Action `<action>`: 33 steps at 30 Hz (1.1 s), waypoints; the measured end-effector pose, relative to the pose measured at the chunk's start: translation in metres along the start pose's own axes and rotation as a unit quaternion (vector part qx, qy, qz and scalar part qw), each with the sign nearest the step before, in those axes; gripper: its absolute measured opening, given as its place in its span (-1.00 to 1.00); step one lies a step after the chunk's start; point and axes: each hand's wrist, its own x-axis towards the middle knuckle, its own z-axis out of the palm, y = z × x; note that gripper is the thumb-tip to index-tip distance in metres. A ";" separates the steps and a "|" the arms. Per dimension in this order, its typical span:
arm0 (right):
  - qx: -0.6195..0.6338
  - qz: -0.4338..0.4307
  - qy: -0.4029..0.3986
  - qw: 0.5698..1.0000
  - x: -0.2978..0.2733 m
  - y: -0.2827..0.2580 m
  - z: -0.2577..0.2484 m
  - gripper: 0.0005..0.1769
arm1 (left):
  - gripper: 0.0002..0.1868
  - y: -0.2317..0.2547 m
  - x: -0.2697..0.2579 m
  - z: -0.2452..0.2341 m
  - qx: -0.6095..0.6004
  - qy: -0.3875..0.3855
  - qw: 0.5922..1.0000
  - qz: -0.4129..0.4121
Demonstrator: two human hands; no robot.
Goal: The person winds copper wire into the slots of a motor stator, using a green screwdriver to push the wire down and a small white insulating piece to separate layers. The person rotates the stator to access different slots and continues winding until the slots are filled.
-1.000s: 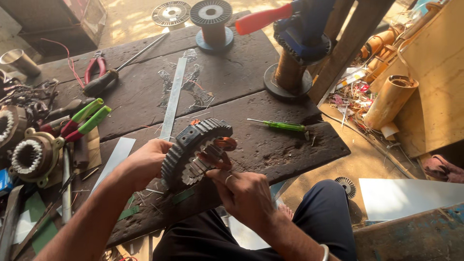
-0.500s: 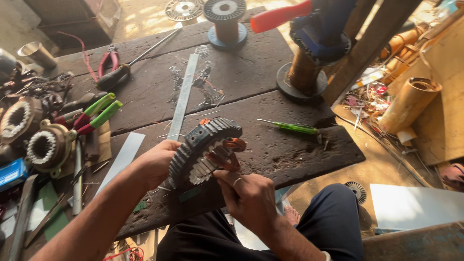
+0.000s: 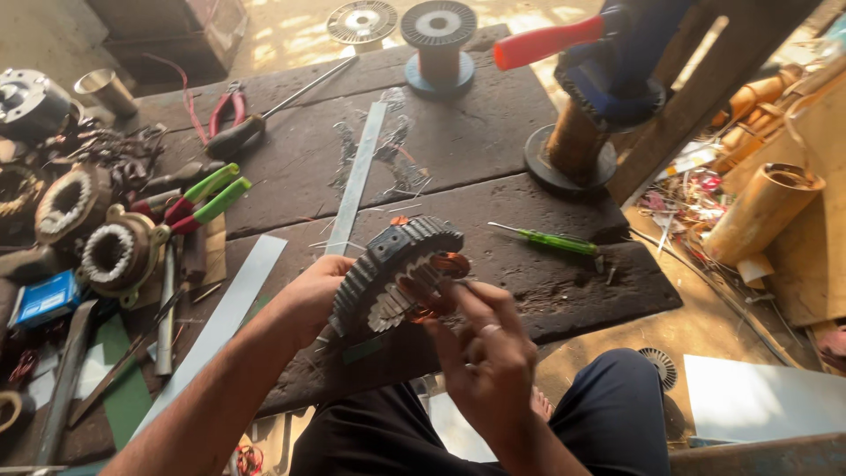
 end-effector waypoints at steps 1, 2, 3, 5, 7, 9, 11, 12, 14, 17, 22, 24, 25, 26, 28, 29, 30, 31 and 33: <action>-0.045 -0.042 -0.015 0.998 0.003 0.000 0.003 -0.61 | -0.76 0.003 -0.001 0.002 -0.011 0.002 1.000 0.004; -0.090 -0.084 -0.030 0.992 0.005 0.000 0.005 -0.61 | -0.76 0.005 -0.003 0.004 -0.021 0.003 1.000 0.008; -0.089 -0.100 -0.034 0.990 0.005 -0.001 0.006 -0.58 | -0.77 0.007 -0.005 0.005 -0.032 0.005 0.999 0.011; -0.087 -0.130 -0.046 0.987 0.001 -0.002 0.006 -0.51 | -0.76 0.007 -0.004 0.007 -0.029 0.021 0.999 0.011; -0.094 -0.134 -0.070 0.984 -0.001 0.000 0.004 -0.42 | -0.76 0.004 -0.004 0.005 -0.031 0.016 0.999 0.019; -0.101 -0.138 -0.083 0.982 -0.001 0.001 0.003 -0.39 | -0.77 0.004 -0.002 0.002 -0.036 -0.012 0.999 0.035; -0.114 -0.142 -0.086 0.980 -0.002 0.001 0.000 -0.41 | -0.75 0.007 0.000 -0.001 -0.024 -0.024 0.998 0.059; -0.115 -0.143 -0.086 0.979 -0.001 0.001 -0.001 -0.45 | -0.74 0.009 0.001 -0.002 -0.018 -0.031 0.997 0.071; -0.116 -0.145 -0.086 0.979 -0.001 0.001 -0.002 -0.54 | -0.75 0.016 0.002 -0.005 -0.022 -0.003 0.999 0.036; -0.113 -0.127 -0.096 0.981 -0.001 -0.002 -0.003 -0.52 | -0.70 0.033 0.004 -0.007 -0.027 -0.005 0.999 0.028; -0.100 -0.107 -0.082 0.986 -0.006 0.000 -0.002 -0.56 | -0.67 0.056 0.006 0.003 0.160 -0.040 0.980 0.109; -0.066 -0.088 -0.074 0.991 -0.008 0.005 -0.002 -0.61 | -0.66 0.061 0.008 0.012 0.195 -0.013 0.973 0.122; -0.036 -0.077 -0.065 0.994 -0.007 0.009 -0.003 -0.65 | -0.68 0.063 0.008 0.017 0.232 0.022 0.965 0.119; -0.005 -0.065 -0.057 0.996 -0.005 0.013 -0.003 -0.68 | -0.70 0.064 0.008 0.020 0.269 0.056 0.954 0.116; 0.046 -0.006 0.003 0.999 0.004 0.026 -0.004 -0.63 | -0.73 0.067 0.007 0.022 0.284 0.086 0.949 0.112; 0.072 0.026 0.031 0.997 0.007 0.031 -0.006 -0.60 | -0.73 0.067 0.006 0.023 0.262 0.078 0.956 0.109; 0.088 0.045 0.004 0.995 0.010 0.036 -0.010 -0.49 | -0.73 0.067 0.006 0.024 0.240 0.071 0.963 0.105; 0.103 0.064 -0.022 0.992 0.016 0.043 -0.014 -0.37 | -0.73 0.067 0.005 0.025 0.272 0.089 0.953 0.104; 0.141 0.075 -0.082 0.984 0.029 0.052 -0.016 -0.19 | -0.74 0.070 0.003 0.028 0.335 0.127 0.928 0.104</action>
